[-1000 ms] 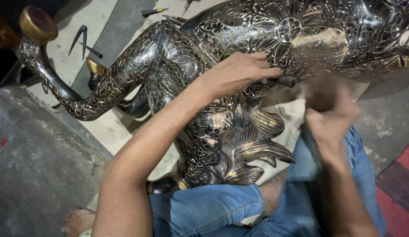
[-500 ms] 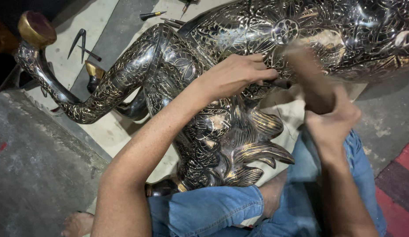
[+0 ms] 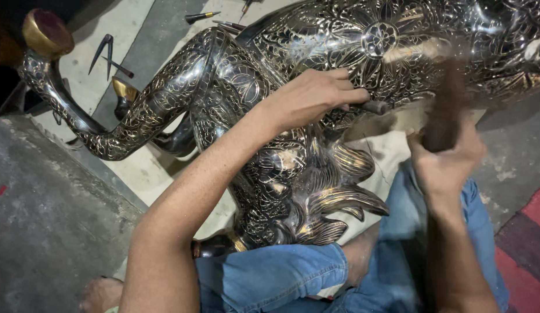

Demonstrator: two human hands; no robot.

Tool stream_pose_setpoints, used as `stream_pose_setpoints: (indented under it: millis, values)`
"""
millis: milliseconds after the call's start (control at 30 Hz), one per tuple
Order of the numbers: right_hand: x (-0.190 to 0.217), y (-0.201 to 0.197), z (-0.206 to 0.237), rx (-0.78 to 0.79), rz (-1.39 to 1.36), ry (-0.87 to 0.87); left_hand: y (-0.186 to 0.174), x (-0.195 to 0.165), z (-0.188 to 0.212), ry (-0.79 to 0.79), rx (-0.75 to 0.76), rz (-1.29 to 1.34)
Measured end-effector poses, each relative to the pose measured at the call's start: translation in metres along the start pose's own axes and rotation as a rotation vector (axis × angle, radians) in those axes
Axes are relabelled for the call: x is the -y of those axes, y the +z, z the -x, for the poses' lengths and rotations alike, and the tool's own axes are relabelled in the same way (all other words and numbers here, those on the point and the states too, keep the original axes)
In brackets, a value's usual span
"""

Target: The person uses a hammer and chisel to engrave fine patterns into a large, dark metallic sculpture. They hold the chisel with the left hand and strike it with a wooden mallet in the right hand, working on the surface details of the object.

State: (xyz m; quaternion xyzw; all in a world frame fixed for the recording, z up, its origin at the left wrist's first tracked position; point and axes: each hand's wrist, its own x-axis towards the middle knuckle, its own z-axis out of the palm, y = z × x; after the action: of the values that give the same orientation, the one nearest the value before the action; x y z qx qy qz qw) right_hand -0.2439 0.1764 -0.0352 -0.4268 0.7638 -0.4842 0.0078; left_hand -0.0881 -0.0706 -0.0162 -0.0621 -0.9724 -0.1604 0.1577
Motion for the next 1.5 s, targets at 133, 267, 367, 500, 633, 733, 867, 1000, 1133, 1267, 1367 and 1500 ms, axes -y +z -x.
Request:
stream_pose_setpoints:
  millis: [133,267,367,500,633,733,867,1000,1133,1267,1367,1500]
  values:
    - [0.004,0.006,0.0,-0.018,0.087,-0.06,-0.005,-0.002,-0.002,0.013,-0.037,-0.007]
    - [0.006,0.007,-0.002,-0.176,-0.394,0.268,-0.008,-0.005,-0.003,0.01,-0.037,0.069]
    - [0.007,0.005,-0.003,0.071,0.362,-0.096,-0.011,-0.004,-0.002,0.012,-0.042,0.072]
    - [0.009,0.005,-0.003,0.034,-0.039,0.038,-0.009,-0.004,0.0,0.019,-0.012,-0.008]
    - [0.011,0.004,-0.003,-0.022,-0.046,0.058,-0.001,-0.002,0.0,-0.008,-0.046,0.096]
    - [0.01,0.005,-0.002,0.048,0.062,-0.011,0.003,0.0,0.0,-0.018,-0.036,0.049]
    - [0.003,0.006,0.0,0.059,-0.031,0.027,0.004,0.001,0.001,-0.028,0.006,0.019]
    - [-0.006,0.01,0.006,0.026,-0.02,-0.035,0.002,0.002,0.001,0.006,-0.061,0.04]
    - [-0.014,0.013,0.009,-0.028,0.072,-0.051,-0.002,0.002,0.004,-0.028,0.008,0.028]
    - [-0.012,0.014,0.009,0.054,0.214,0.022,-0.005,-0.001,0.004,-0.002,-0.019,0.011]
    - [-0.005,0.015,0.009,-0.068,0.006,0.015,-0.007,-0.002,0.003,0.017,-0.06,0.027]
    - [0.01,0.013,0.008,0.013,0.015,0.008,-0.004,0.001,0.004,-0.004,-0.012,0.07]
